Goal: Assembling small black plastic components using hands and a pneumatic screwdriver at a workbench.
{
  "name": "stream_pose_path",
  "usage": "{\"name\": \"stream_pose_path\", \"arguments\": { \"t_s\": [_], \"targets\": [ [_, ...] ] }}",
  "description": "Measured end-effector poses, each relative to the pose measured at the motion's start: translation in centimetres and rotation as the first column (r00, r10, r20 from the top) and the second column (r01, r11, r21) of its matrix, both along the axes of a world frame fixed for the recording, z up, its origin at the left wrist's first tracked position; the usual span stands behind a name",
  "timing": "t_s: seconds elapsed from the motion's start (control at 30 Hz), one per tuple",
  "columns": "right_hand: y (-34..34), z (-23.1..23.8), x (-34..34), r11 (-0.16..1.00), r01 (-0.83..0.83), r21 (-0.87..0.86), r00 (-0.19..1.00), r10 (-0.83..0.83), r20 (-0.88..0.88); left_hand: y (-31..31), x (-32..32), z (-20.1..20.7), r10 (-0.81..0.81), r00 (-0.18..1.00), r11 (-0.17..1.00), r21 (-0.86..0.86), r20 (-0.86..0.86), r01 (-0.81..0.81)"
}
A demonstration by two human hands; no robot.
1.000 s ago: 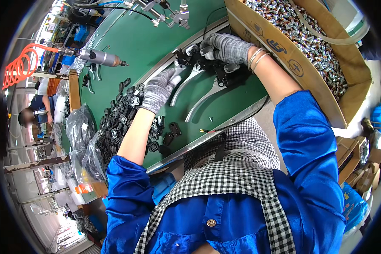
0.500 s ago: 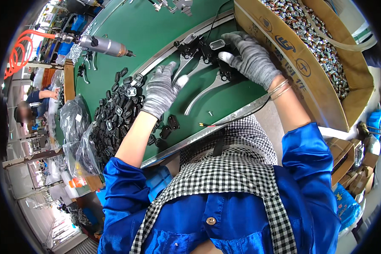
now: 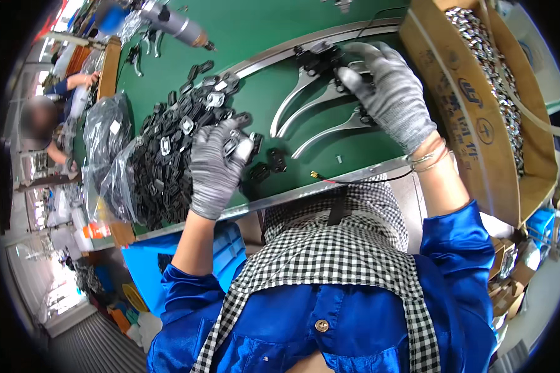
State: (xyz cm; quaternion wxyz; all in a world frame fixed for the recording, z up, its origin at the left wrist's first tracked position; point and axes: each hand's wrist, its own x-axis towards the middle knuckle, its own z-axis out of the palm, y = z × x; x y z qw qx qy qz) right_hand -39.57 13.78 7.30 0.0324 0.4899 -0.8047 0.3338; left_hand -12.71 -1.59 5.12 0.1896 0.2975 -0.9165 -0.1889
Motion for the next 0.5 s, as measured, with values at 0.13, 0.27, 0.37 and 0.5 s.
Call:
{"name": "stream_pose_path", "arguments": {
  "t_s": [0.13, 0.27, 0.37, 0.5],
  "targets": [
    [-5.4, 0.2, 4.1, 0.864, -0.489, 0.122, 0.871, 0.491, 0.013, 4.0, 2.9, -2.7, 0.042, 0.999, 0.994, -0.103, 0.014, -0.041],
    [-11.7, -0.7, 7.5, 0.740, -0.507, 0.442, 0.827, 0.562, 0.009, 3.5, 3.7, -4.9, 0.086, 0.996, 0.983, -0.167, 0.026, -0.080],
    [-14.5, -2.3, 8.1, 0.671, -0.546, 0.502, 0.804, 0.589, 0.086, 1.7, 3.5, -5.5, 0.104, 0.994, 0.982, -0.156, -0.036, -0.108],
    [-15.2, -3.3, 9.8, 0.683, -0.554, 0.476, 0.810, 0.575, 0.118, 0.9, 5.3, -4.7, 0.088, 0.982, 0.971, -0.206, -0.169, -0.123]
  ]
}}
